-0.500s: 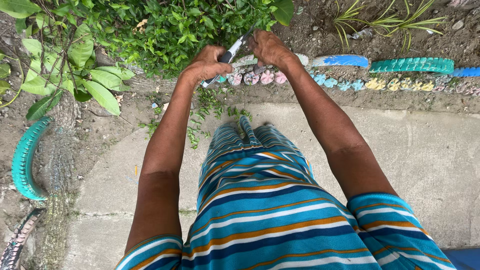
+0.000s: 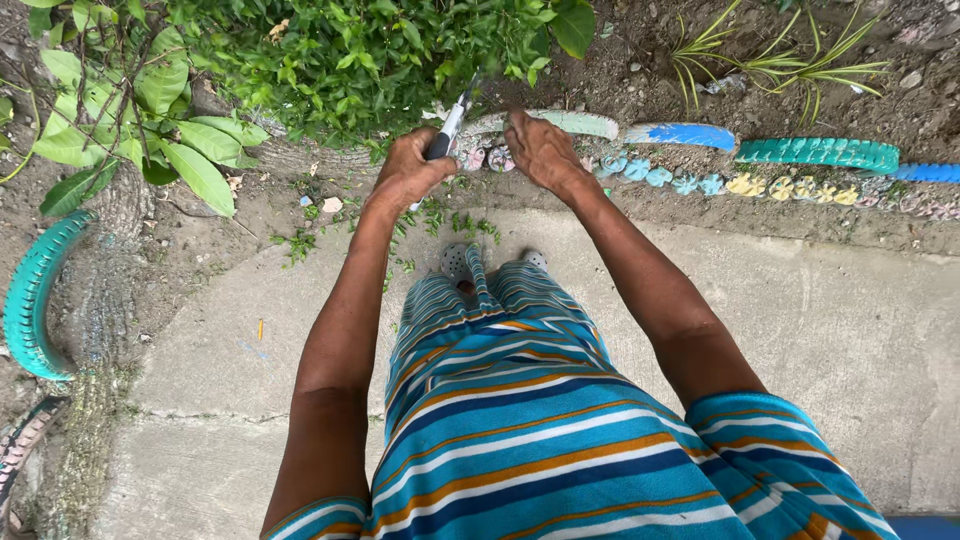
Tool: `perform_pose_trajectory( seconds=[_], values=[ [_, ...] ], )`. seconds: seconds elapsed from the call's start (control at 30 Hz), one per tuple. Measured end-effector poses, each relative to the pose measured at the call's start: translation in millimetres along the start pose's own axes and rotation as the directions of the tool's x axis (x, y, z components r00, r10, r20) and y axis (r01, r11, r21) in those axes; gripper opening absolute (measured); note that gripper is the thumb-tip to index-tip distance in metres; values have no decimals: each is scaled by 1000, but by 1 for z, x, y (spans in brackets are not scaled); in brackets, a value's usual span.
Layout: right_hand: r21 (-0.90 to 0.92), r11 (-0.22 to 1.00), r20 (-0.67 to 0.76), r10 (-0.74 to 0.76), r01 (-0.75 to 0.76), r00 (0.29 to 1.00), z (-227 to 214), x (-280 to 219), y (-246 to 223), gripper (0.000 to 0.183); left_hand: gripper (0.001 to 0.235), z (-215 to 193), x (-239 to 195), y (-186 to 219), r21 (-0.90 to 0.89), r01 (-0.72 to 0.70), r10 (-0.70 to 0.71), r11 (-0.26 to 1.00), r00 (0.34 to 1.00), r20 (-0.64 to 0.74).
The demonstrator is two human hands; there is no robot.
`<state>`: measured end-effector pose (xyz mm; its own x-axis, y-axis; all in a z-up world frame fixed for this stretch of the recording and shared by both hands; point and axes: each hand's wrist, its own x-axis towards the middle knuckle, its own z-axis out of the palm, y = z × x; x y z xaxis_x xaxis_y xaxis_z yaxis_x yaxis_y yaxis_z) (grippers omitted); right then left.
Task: The person trims leaves and branches from various backyard bushes and plants using shears, reaching into the foliage and cutting away specific parts by hand.
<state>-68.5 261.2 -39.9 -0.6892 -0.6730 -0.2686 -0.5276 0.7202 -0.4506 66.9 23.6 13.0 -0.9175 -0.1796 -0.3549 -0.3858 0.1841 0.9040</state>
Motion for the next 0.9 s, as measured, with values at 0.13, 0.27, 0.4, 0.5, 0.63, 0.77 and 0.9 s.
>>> perform_pose_trajectory(
  seconds=[0.13,0.27,0.4,0.5,0.63,0.77,0.9],
  values=[
    [55,990,217,115,-130,969,-7,-19,12,41,35,0,-20,-17,-111,41,-32,993,996,81],
    [176,978,527,3,-112,850,-18,-28,8,98,35,7,-41,-36,-82,76,-69,994,993,93],
    [347,905,267,156,-246,951,-62,0,16,125,38,12,-54,-56,-15,95,-93,995,991,97],
    [510,848,-44,194,-145,980,-92,35,22,117,45,24,-61,-59,-199,104,-87,975,992,93],
    [453,877,42,159,-161,986,-107,79,22,120,42,35,-57,-47,-122,94,-77,988,988,136],
    [657,658,307,213,-368,928,-106,100,18,105,41,31,-31,-27,-26,68,-64,997,991,121],
    [723,575,327,202,-383,923,-92,87,20,52,36,32,-12,-13,-109,24,-10,994,992,124]
  ],
)
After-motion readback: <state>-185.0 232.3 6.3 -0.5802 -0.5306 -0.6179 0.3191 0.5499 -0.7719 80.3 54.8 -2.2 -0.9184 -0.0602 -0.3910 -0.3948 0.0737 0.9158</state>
